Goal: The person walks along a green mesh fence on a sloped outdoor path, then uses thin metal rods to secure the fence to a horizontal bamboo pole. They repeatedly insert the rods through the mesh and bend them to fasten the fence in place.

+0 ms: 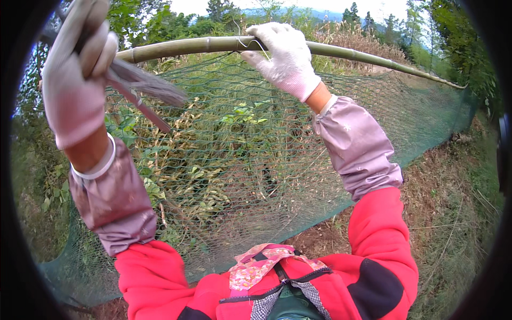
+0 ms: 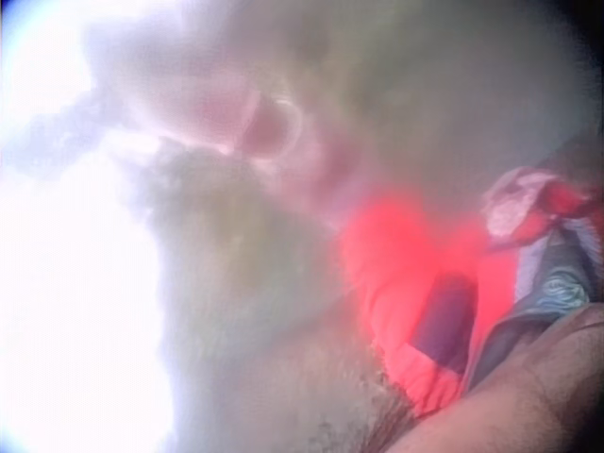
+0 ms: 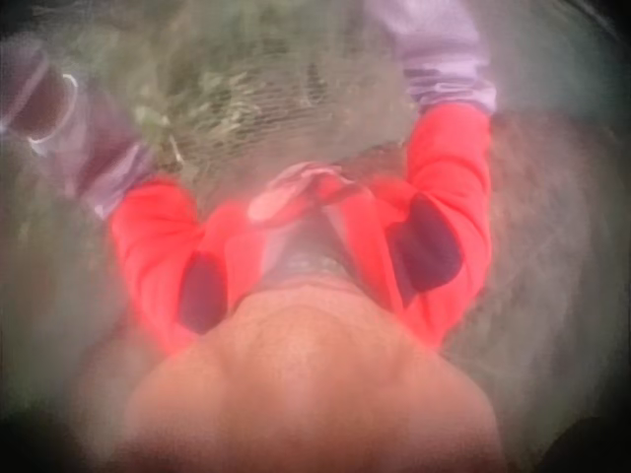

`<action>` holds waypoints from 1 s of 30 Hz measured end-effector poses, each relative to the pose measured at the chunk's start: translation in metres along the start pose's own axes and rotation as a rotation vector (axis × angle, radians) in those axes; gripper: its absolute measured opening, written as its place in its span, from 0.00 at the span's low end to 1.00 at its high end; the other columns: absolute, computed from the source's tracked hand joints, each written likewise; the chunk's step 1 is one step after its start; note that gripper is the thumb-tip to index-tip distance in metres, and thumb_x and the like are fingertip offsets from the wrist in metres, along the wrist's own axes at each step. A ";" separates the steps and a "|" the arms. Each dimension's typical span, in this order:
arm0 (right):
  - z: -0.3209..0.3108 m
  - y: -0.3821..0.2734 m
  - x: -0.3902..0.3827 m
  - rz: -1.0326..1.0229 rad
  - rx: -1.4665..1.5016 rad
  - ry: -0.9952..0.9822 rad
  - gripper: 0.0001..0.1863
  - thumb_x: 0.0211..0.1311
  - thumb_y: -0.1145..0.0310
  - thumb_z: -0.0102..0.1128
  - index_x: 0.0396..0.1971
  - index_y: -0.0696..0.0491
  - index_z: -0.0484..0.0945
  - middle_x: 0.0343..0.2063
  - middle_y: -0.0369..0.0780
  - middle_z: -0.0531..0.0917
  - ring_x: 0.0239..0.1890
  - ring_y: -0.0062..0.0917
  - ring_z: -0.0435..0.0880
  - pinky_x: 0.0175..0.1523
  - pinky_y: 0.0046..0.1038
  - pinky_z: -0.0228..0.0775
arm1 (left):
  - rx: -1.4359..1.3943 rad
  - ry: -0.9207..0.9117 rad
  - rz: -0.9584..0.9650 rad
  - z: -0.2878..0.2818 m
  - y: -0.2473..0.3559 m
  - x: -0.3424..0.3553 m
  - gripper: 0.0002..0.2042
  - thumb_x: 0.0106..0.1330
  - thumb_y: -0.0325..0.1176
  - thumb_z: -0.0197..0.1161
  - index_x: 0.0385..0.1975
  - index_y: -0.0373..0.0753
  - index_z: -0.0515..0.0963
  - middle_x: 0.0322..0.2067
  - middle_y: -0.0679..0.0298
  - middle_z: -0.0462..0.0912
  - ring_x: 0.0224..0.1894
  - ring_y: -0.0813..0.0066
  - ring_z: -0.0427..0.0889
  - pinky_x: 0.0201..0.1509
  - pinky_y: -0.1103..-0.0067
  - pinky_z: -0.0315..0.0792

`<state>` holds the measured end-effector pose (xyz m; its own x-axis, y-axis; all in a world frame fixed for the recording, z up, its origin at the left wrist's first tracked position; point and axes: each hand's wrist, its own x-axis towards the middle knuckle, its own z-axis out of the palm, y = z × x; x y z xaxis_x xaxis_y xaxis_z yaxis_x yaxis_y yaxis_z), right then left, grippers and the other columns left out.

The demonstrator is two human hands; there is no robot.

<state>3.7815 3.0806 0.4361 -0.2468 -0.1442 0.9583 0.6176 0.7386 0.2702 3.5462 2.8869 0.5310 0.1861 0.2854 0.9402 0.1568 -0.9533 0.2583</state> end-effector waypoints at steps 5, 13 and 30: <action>0.015 -0.006 0.009 0.112 0.201 0.006 0.08 0.54 0.62 0.63 0.30 0.49 0.81 0.25 0.37 0.80 0.31 0.31 0.79 0.40 0.33 0.69 | -0.259 0.459 -0.211 0.036 0.003 -0.099 0.15 0.75 0.38 0.43 0.51 0.35 0.69 0.18 0.76 0.60 0.10 0.92 0.48 0.10 0.89 0.47; 0.023 -0.009 0.010 0.337 0.488 -0.015 0.06 0.57 0.70 0.58 0.30 0.53 0.83 0.26 0.40 0.82 0.30 0.30 0.81 0.39 0.27 0.73 | -0.369 0.514 -0.840 0.083 -0.027 -0.243 0.07 0.67 0.30 0.54 0.38 0.33 0.74 0.15 0.73 0.64 0.11 0.89 0.56 0.12 0.88 0.51; -0.005 0.036 0.048 0.406 0.473 -0.650 0.15 0.61 0.55 0.60 0.40 0.49 0.83 0.35 0.36 0.84 0.36 0.20 0.79 0.45 0.23 0.70 | -0.712 0.254 -1.232 0.124 -0.023 -0.321 0.07 0.66 0.26 0.55 0.39 0.30 0.76 0.16 0.73 0.68 0.14 0.89 0.61 0.16 0.88 0.52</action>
<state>3.7958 3.0972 0.4925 -0.5388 0.4817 0.6912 0.4131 0.8661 -0.2816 3.6036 2.8294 0.1958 0.1058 0.9937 0.0367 -0.4339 0.0130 0.9009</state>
